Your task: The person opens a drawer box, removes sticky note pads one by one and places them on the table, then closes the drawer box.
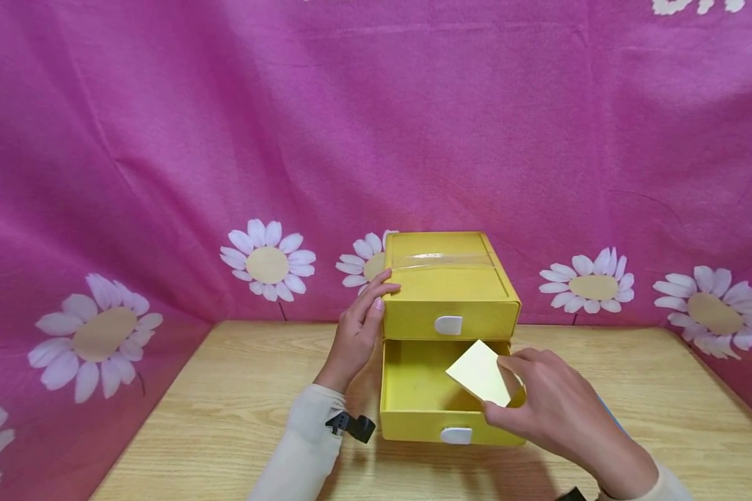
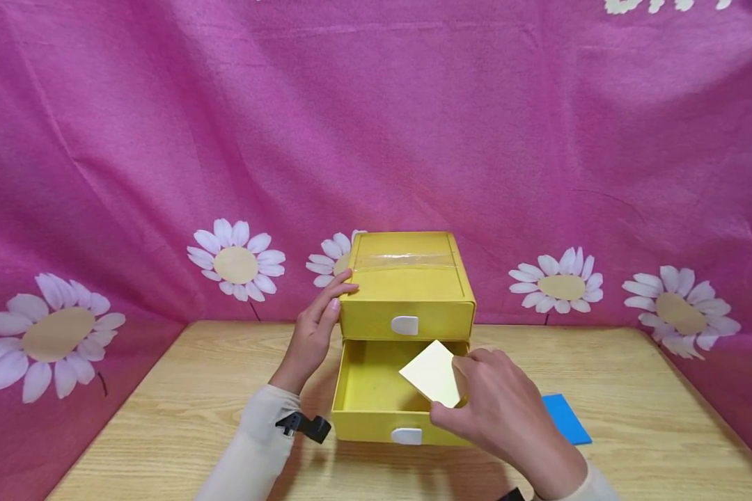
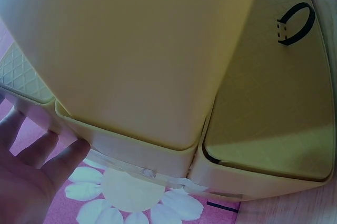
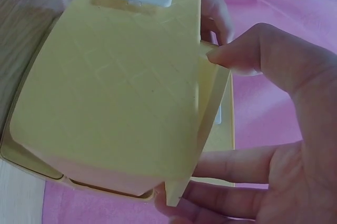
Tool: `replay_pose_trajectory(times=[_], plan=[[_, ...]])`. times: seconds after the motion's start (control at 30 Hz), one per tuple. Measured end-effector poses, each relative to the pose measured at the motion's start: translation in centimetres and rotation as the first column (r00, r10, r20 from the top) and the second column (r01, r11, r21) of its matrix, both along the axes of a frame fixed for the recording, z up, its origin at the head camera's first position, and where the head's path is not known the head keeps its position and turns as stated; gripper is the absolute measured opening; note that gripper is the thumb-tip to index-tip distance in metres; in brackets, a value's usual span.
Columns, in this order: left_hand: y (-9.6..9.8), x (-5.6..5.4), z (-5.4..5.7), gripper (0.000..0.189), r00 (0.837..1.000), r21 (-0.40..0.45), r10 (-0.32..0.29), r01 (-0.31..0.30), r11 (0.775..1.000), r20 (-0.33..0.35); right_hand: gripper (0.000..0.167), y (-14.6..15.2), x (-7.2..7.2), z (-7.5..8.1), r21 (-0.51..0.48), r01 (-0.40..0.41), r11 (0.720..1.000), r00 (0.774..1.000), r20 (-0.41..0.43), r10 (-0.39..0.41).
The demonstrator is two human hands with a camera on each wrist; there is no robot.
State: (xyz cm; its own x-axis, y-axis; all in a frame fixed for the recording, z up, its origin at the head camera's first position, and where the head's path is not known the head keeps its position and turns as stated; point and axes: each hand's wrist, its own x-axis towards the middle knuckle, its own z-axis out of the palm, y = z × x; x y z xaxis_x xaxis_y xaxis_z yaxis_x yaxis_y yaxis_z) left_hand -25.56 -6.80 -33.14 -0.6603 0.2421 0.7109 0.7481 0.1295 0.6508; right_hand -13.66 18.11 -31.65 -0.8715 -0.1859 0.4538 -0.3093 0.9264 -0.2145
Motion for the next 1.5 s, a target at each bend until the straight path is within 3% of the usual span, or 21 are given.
replay_pose_trajectory(times=[0.27, 0.4, 0.73, 1.5], plan=[[0.1, 0.0, -0.1, 0.030, 1.000, 0.001, 0.004, -0.004, 1.000, -0.010, 0.034, 0.6, 0.3, 0.1, -0.004, -0.001, 1.000, 1.000, -0.021, 0.001], [0.1, 0.1, 0.0, 0.030, 1.000, 0.003, 0.003, -0.003, 1.000, -0.008, 0.027, 0.9, 0.4, 0.0, -0.003, 0.005, 1.000, 0.999, -0.035, -0.006], [0.0, 0.1, 0.0, 0.030, 1.000, -0.001, -0.003, 0.003, 1.000, -0.004, 0.032, 1.9, 0.7, -0.3, -0.019, 0.026, 0.999, 1.000, -0.012, -0.026], [0.0, 0.0, 0.1, 0.030, 1.000, 0.001, 0.005, -0.005, 1.000, -0.020, 0.066, 3.8, 1.0, -0.6, -0.064, 0.109, 0.992, 0.990, 0.092, -0.103]])
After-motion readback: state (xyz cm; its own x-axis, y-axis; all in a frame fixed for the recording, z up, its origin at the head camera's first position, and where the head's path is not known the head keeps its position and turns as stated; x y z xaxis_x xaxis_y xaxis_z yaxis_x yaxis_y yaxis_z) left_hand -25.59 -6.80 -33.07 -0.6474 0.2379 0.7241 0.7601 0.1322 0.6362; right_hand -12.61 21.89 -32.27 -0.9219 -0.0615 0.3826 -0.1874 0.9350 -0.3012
